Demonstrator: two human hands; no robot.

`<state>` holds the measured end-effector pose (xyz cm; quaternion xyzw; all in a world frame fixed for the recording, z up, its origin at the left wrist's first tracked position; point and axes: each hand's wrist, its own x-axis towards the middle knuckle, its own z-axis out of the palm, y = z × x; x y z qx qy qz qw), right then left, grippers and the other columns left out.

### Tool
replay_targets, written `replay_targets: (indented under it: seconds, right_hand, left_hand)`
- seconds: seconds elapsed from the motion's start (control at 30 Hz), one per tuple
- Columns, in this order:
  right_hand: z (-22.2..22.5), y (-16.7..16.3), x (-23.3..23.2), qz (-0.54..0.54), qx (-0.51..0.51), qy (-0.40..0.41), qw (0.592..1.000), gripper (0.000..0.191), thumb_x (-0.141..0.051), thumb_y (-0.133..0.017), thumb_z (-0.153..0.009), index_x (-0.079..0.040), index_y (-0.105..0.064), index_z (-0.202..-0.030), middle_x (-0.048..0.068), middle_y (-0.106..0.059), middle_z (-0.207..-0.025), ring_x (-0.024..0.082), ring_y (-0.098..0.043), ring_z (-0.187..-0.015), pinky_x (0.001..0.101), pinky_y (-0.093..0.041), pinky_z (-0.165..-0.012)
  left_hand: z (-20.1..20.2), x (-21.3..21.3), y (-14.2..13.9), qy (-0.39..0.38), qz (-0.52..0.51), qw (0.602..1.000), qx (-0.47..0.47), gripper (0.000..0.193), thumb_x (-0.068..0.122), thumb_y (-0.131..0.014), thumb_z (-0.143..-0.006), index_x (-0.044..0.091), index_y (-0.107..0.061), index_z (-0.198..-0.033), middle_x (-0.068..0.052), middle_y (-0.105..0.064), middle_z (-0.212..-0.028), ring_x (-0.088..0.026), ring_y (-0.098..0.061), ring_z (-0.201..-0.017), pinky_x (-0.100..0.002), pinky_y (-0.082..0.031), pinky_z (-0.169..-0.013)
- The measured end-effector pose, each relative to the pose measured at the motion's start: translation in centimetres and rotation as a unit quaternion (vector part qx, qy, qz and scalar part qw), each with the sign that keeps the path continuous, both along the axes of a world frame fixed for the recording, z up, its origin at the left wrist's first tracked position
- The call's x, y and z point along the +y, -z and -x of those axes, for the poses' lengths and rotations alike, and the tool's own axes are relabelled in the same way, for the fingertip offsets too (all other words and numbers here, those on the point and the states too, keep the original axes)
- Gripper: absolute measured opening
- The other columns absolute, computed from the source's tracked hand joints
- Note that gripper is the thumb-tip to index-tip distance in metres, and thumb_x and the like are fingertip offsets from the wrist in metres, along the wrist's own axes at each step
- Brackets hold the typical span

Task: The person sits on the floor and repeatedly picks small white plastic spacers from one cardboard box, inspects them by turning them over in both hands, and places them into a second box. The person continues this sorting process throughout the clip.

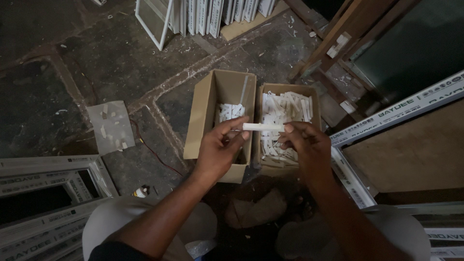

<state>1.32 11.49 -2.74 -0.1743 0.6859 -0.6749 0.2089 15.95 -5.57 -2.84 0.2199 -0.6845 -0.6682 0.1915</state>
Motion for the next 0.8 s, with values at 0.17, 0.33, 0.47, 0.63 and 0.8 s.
replay_targets:
  seconds: [0.17,0.33,0.47,0.63,0.8]
  right_hand:
    - [0.24,0.14,0.03,0.0,-0.015,0.005,1.0,0.023,-0.02,-0.07,-0.098,0.002,-0.072,-0.104,0.015,-0.075,-0.084,0.018,-0.071,-0.07,0.0299,-0.059,-0.065]
    - [0.33,0.13,-0.1,0.008,-0.029,0.015,0.999,0.025,-0.017,-0.07,-0.094,0.001,-0.069,-0.111,0.014,-0.075,-0.087,0.019,-0.074,-0.073,0.031,-0.062,-0.068]
    - [0.28,-0.2,-0.2,-0.005,-0.035,0.019,0.999,0.024,-0.016,-0.069,-0.095,0.002,-0.069,-0.111,0.015,-0.075,-0.086,0.02,-0.075,-0.073,0.0326,-0.064,-0.068]
    - [0.01,-0.58,-0.12,-0.014,-0.061,0.017,0.998,0.029,-0.012,-0.068,-0.091,0.001,-0.07,-0.116,0.014,-0.076,-0.09,0.019,-0.075,-0.076,0.0327,-0.064,-0.069]
    - [0.21,-0.44,-0.06,0.039,-0.059,-0.008,0.997,0.031,-0.011,-0.068,-0.094,0.005,-0.069,-0.121,0.017,-0.075,-0.091,0.02,-0.074,-0.078,0.033,-0.063,-0.072]
  left_hand:
    - [0.3,0.09,0.41,-0.009,-0.01,1.0,0.01,0.036,0.015,-0.073,-0.097,0.008,-0.071,-0.133,0.003,-0.066,-0.088,-0.004,-0.052,-0.074,-0.021,-0.044,-0.066]
    - [0.36,0.23,0.44,-0.02,0.014,0.999,0.021,0.032,0.015,-0.072,-0.098,0.007,-0.073,-0.129,0.004,-0.065,-0.09,-0.004,-0.052,-0.075,-0.021,-0.045,-0.067]
    - [0.27,0.19,0.05,-0.015,0.006,1.0,0.011,0.034,0.017,-0.071,-0.098,0.009,-0.071,-0.131,0.005,-0.063,-0.086,-0.003,-0.051,-0.074,-0.02,-0.044,-0.066]
    - [0.39,0.09,-0.36,-0.015,0.001,0.999,-0.045,0.032,0.019,-0.07,-0.099,0.012,-0.074,-0.13,0.004,-0.061,-0.078,-0.006,-0.047,-0.068,-0.023,-0.039,-0.06]
    - [0.37,0.13,-0.26,0.004,0.024,1.0,-0.011,0.035,0.015,-0.074,-0.094,0.011,-0.072,-0.129,0.004,-0.07,-0.091,-0.004,-0.057,-0.076,-0.022,-0.047,-0.066]
